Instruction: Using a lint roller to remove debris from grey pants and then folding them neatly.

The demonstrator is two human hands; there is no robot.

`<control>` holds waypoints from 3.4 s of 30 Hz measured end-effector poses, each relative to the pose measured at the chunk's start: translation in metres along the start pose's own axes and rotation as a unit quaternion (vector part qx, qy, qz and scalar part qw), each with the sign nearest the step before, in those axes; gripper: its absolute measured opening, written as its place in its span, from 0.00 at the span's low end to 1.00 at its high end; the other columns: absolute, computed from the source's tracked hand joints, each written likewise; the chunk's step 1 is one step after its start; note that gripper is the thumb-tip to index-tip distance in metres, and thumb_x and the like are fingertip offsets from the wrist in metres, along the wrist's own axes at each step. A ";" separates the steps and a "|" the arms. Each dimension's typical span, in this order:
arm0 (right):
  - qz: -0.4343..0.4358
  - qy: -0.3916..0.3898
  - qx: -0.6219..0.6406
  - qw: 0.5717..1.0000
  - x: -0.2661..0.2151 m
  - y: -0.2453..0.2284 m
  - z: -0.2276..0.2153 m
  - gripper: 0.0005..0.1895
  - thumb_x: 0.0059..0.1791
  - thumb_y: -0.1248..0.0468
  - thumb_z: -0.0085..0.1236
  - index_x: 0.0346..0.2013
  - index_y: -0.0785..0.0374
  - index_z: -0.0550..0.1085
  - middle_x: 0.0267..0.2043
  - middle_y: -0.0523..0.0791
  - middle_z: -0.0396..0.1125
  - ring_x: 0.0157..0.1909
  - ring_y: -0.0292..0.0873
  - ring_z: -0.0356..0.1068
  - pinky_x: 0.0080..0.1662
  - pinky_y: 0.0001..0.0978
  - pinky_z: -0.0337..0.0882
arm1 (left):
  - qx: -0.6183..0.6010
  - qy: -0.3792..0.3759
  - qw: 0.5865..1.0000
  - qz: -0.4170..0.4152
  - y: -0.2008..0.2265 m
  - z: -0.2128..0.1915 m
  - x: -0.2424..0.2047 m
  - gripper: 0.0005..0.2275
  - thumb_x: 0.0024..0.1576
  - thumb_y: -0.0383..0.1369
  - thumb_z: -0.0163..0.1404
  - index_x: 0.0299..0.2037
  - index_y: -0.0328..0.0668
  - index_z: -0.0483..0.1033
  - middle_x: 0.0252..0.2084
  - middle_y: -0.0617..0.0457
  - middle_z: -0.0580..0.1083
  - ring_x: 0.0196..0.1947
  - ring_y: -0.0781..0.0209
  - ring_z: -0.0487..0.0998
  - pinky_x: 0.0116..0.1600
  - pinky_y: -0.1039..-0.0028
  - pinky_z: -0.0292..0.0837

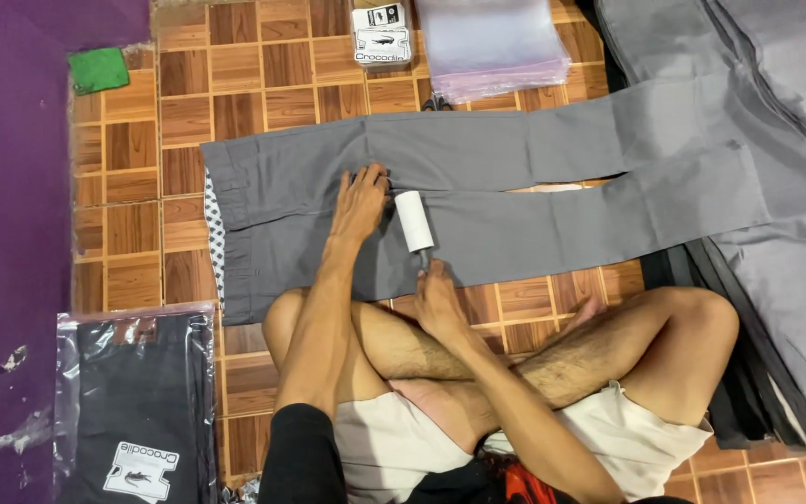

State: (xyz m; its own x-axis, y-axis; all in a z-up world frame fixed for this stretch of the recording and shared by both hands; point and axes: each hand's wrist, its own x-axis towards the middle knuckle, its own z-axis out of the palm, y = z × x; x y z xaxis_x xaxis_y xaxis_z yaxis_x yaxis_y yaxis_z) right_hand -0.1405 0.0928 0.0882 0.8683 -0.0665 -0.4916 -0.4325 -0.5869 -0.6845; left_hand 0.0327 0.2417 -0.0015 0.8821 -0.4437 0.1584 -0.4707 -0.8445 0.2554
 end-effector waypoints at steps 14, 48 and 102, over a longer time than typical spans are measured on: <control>0.021 0.068 -0.160 0.985 0.041 0.037 -0.018 0.19 0.57 0.60 0.34 0.46 0.75 0.67 0.40 0.65 0.73 0.46 0.69 0.75 0.44 0.62 0.76 | -0.170 -0.024 0.975 -0.138 0.010 -0.017 0.006 0.06 0.52 0.27 0.58 0.35 0.47 0.74 0.51 0.56 0.68 0.59 0.51 0.68 0.61 0.53 0.63; -0.045 0.088 -0.030 0.995 -0.029 0.095 -0.082 0.29 0.47 0.76 0.46 0.62 0.88 0.59 0.60 0.78 0.59 0.68 0.77 0.54 0.68 0.69 0.52 | -0.189 -0.086 0.978 0.008 0.050 -0.062 -0.027 0.14 0.55 0.30 0.57 0.51 0.52 0.77 0.63 0.53 0.70 0.68 0.53 0.65 0.70 0.55 0.52; 0.191 0.295 -0.020 0.936 0.016 0.126 -0.204 0.16 0.56 0.66 0.48 0.50 0.80 0.71 0.48 0.70 0.70 0.54 0.68 0.71 0.53 0.58 0.72 | -0.073 -0.345 0.926 -0.136 0.054 -0.048 -0.040 0.68 0.29 0.54 0.72 0.77 0.55 0.31 0.80 0.61 0.33 0.79 0.61 0.28 0.76 0.42 0.22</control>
State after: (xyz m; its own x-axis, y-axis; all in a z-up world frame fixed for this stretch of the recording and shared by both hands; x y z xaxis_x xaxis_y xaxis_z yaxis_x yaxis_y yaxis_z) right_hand -0.1318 -0.1468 0.1038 0.6404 -0.7050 -0.3047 -0.7394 -0.4585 -0.4931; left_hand -0.0294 0.2282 0.0514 0.7477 -0.3495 -0.5646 -0.1832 -0.9258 0.3306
